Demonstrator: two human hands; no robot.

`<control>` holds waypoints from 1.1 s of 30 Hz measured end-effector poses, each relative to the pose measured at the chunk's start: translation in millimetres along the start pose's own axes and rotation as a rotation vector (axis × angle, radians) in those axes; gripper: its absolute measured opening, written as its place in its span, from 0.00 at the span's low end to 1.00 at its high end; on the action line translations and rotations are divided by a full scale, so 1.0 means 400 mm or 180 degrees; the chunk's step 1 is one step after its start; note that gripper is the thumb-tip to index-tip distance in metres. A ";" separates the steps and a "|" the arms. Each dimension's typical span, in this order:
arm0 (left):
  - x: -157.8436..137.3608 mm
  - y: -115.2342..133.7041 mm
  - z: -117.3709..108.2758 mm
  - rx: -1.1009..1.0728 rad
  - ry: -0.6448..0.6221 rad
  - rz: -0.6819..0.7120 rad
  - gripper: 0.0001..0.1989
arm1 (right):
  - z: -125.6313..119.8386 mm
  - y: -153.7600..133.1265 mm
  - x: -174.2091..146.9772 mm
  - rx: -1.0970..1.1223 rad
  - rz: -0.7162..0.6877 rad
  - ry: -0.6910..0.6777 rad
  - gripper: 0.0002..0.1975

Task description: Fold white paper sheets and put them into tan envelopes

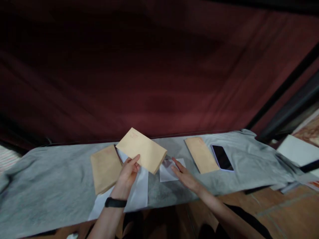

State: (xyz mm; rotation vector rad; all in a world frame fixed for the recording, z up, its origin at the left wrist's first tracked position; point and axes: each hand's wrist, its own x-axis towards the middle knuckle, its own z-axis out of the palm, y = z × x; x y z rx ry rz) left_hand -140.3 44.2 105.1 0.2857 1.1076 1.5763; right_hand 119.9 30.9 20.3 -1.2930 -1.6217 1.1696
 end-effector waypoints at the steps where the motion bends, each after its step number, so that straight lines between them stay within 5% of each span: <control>1: -0.006 -0.024 0.023 -0.0015 -0.0125 -0.0098 0.10 | 0.008 -0.021 0.004 0.0549 0.0068 -0.0140 0.34; 5: -0.016 -0.090 0.085 0.0028 -0.0448 -0.0342 0.10 | 0.023 -0.068 0.027 0.1753 -0.0110 -0.0137 0.31; 9: -0.001 -0.118 0.106 0.0101 -0.0464 -0.0521 0.09 | -0.007 -0.076 0.046 0.2059 0.0380 0.0069 0.26; 13: 0.025 -0.139 0.102 0.0249 -0.0465 -0.0684 0.08 | -0.044 -0.077 0.050 0.2295 0.0456 -0.0252 0.25; 19: 0.019 -0.163 0.121 0.0333 -0.0695 -0.0761 0.09 | -0.079 -0.078 0.053 0.1962 0.0410 -0.0003 0.24; 25: 0.006 -0.174 0.138 0.0396 -0.0989 -0.0714 0.11 | -0.105 -0.091 0.068 0.1205 -0.0211 0.0324 0.17; 30: -0.006 -0.193 0.130 0.0823 -0.1274 -0.0776 0.12 | -0.138 -0.068 0.087 0.1051 -0.0140 0.0709 0.14; 33: -0.022 -0.204 0.125 0.1886 -0.1412 -0.0046 0.16 | -0.163 -0.056 0.096 0.1028 -0.0136 0.0790 0.12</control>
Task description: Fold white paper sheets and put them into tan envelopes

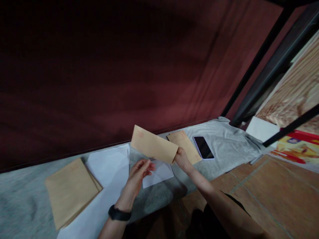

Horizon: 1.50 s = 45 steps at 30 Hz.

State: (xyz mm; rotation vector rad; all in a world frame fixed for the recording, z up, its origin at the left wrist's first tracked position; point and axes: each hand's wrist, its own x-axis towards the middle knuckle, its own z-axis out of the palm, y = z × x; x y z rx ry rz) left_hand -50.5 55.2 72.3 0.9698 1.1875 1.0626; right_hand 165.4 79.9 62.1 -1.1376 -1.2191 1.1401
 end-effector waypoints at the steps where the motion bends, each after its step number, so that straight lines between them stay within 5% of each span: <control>1: -0.006 -0.003 0.002 0.0544 0.0144 0.0497 0.17 | -0.008 -0.001 0.002 -0.0032 -0.0022 -0.0018 0.12; 5: -0.032 -0.013 0.004 0.2874 0.0535 0.2700 0.30 | -0.024 -0.011 -0.005 -0.0106 -0.0145 -0.0384 0.14; 8: -0.043 -0.014 -0.002 0.4079 0.0416 0.3263 0.42 | -0.021 -0.019 -0.021 -0.0113 -0.0100 -0.0760 0.13; 18: -0.057 0.024 -0.029 0.4609 0.0048 0.3175 0.50 | -0.023 -0.022 -0.026 -0.0251 0.0188 -0.1505 0.13; 33: -0.043 0.019 -0.037 0.4685 0.0110 0.3215 0.45 | -0.025 0.005 -0.014 -0.0181 0.0125 -0.1095 0.10; 43: -0.016 0.021 -0.069 0.4541 0.0169 0.2989 0.50 | -0.080 -0.033 0.010 -0.0113 -0.0354 0.0250 0.14; 45: -0.013 0.017 -0.067 0.4592 0.0179 0.2896 0.52 | -0.094 -0.057 0.000 0.0098 -0.0195 0.0115 0.16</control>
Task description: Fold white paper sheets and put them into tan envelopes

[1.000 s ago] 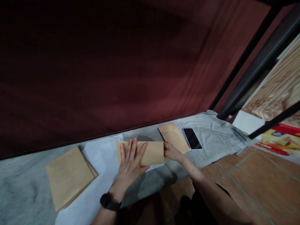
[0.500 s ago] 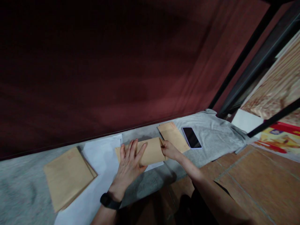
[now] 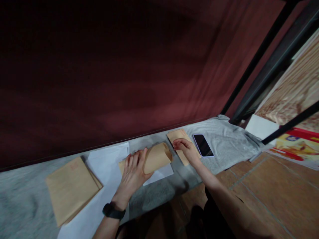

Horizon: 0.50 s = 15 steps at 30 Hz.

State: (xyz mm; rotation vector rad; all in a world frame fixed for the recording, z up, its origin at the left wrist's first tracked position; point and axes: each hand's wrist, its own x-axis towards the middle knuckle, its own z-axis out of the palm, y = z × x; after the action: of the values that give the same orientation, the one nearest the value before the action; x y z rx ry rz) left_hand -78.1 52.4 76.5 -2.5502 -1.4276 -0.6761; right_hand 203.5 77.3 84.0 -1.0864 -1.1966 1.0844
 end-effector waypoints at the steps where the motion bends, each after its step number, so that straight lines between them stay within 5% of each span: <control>1: 0.000 0.002 0.003 0.0022 -0.0034 -0.0010 0.53 | -0.005 -0.009 -0.006 0.0093 0.0153 -0.0246 0.17; 8: -0.010 0.036 0.024 -0.0141 -0.0406 0.0354 0.53 | -0.019 0.007 -0.047 -0.0268 0.1100 -0.2162 0.09; 15: -0.022 0.045 0.022 -0.0428 -0.0580 0.0526 0.52 | 0.005 0.016 -0.075 -0.0056 0.1751 -0.2186 0.15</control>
State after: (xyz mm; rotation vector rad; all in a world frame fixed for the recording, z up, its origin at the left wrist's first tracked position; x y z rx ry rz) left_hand -64.0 38.6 66.4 -2.8604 -1.2390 -0.5431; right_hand 199.5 48.8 73.3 -1.1223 -1.4650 1.9858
